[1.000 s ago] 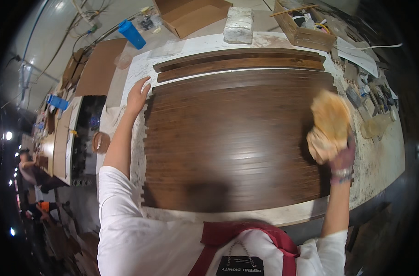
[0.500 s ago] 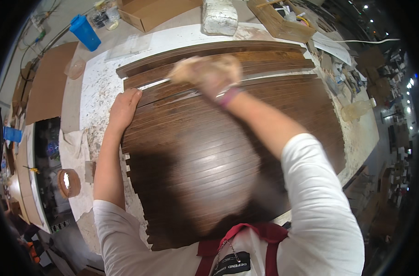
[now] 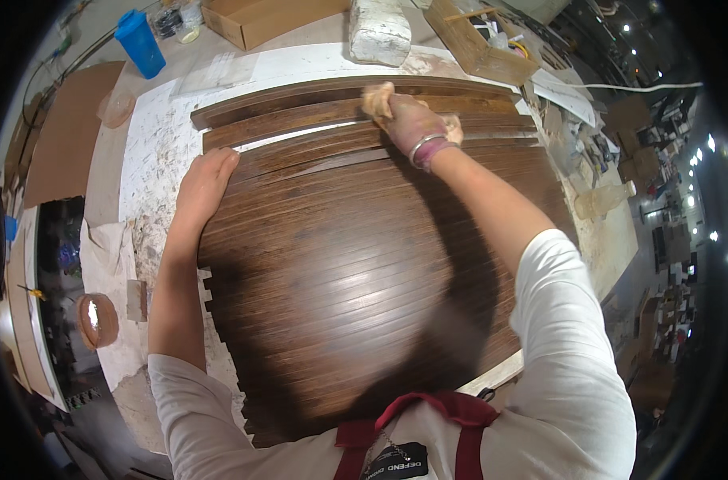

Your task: The person applies a liquid from a bottle onto a cloth and wipes it onto wood strips, staining them one by one.

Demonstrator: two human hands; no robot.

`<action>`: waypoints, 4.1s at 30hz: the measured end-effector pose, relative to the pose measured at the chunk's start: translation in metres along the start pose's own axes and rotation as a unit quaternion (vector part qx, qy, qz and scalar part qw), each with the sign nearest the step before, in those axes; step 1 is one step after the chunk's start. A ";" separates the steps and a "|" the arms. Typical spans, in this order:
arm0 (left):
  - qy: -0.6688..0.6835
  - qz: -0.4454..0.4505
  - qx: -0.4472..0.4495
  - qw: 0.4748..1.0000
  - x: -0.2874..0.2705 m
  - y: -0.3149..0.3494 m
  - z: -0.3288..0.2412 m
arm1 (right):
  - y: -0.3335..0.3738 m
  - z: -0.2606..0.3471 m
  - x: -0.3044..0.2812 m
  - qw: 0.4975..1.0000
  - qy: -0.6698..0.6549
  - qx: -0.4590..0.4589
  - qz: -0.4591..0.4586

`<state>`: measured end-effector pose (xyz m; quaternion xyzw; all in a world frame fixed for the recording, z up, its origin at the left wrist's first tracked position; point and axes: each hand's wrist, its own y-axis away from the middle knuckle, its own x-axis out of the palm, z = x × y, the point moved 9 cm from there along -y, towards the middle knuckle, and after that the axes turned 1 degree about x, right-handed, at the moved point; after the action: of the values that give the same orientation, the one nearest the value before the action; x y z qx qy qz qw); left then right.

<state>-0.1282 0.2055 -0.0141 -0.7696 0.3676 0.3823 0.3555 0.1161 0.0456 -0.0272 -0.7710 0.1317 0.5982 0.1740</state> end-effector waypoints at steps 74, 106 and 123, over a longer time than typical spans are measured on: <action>-0.102 0.050 0.117 0.987 0.047 -0.071 -0.100 | 0.117 -0.197 0.031 0.598 -0.709 0.321 -0.193; -0.041 0.051 0.092 0.994 0.057 -0.044 -0.110 | 0.099 -0.125 -0.041 0.928 -0.285 0.186 -0.151; -0.019 0.047 0.020 0.999 0.054 -0.043 -0.100 | 0.029 0.000 -0.044 0.958 -0.269 0.089 0.048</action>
<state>-0.0356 0.1274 -0.0027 -0.7369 0.4041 0.4056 0.3593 0.0927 0.0193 0.0125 -0.5556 0.1690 0.7773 0.2419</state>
